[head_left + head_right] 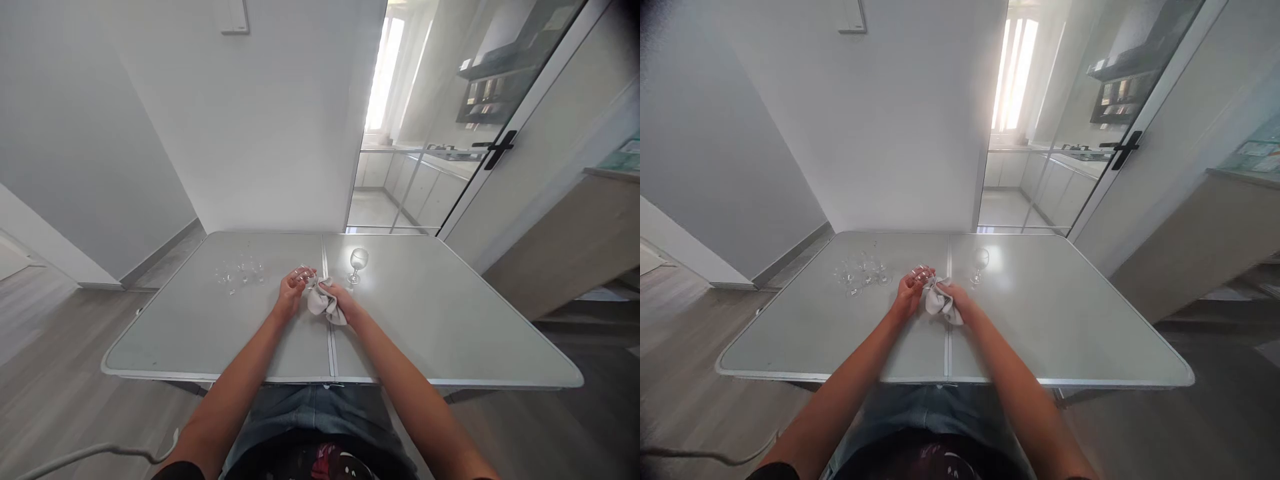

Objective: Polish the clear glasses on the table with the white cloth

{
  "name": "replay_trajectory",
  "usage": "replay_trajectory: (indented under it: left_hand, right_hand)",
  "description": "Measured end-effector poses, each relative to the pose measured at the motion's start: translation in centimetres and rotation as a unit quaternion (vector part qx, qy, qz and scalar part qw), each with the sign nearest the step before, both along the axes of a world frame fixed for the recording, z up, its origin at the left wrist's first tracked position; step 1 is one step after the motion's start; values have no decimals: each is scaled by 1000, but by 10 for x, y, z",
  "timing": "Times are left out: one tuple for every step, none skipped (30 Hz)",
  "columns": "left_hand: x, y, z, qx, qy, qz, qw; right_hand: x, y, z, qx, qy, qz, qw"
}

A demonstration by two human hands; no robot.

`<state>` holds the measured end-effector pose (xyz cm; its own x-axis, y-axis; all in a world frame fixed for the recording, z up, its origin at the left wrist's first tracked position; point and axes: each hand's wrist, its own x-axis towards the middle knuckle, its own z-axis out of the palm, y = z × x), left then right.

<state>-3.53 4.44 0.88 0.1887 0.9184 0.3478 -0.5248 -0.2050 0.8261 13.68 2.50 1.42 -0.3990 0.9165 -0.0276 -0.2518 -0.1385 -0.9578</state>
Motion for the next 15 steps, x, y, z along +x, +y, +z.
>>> replay_trajectory:
  left_hand:
    - [0, 0, -1, 0, -1, -7, 1000]
    - [0, 0, -1, 0, -1, -12, 1000]
    - [0, 0, -1, 1, 0, -13, 1000]
    - [0, 1, -1, 2, 0, -12, 1000]
    - [-1, 1, -1, 4, 0, -6, 1000]
    - [-1, 2, -1, 5, -1, 2, 1000]
    - [-1, 3, -1, 6, -2, 11, 1000]
    - [-2, 3, 0, 7, 0, 22, 1000]
    - [-2, 3, 0, 7, 2, 32, 999]
    - [-2, 3, 0, 6, 4, 40, 999]
    - [-2, 3, 0, 6, 7, 47, 999]
    - [-2, 3, 0, 5, 10, 51, 999]
    - [-1, 3, 0, 5, 12, 52, 999]
    - [-1, 3, 0, 5, 13, 50, 999]
    - [-1, 3, 0, 6, 14, 46, 999]
  right_hand:
    - [1, 1, 0, -38, 35, 17, 999]
    - [1, 1, 0, -56, 51, 24, 997]
    - [1, 1, 0, -55, 49, 22, 997]
    - [1, 1, 0, -36, 32, 11, 999]
    - [1, 0, 0, 1, 2, -7, 1000]
    - [0, -1, 0, 53, -40, -28, 997]
    - [-1, -2, 0, 115, -92, -49, 988]
    - [-2, -2, 0, 177, -149, -70, 970]
    - [-2, -3, 0, 234, -209, -93, 945]
    - [-2, -4, 0, 279, -267, -115, 915]
    - [-2, -5, 0, 312, -318, -136, 885]
    - [-2, -6, 1, 334, -361, -152, 857]
    - [-1, -7, 1, 347, -391, -164, 837]
    - [0, -7, 1, 354, -407, -168, 825]
    - [0, -7, 1, 353, -408, -166, 825]
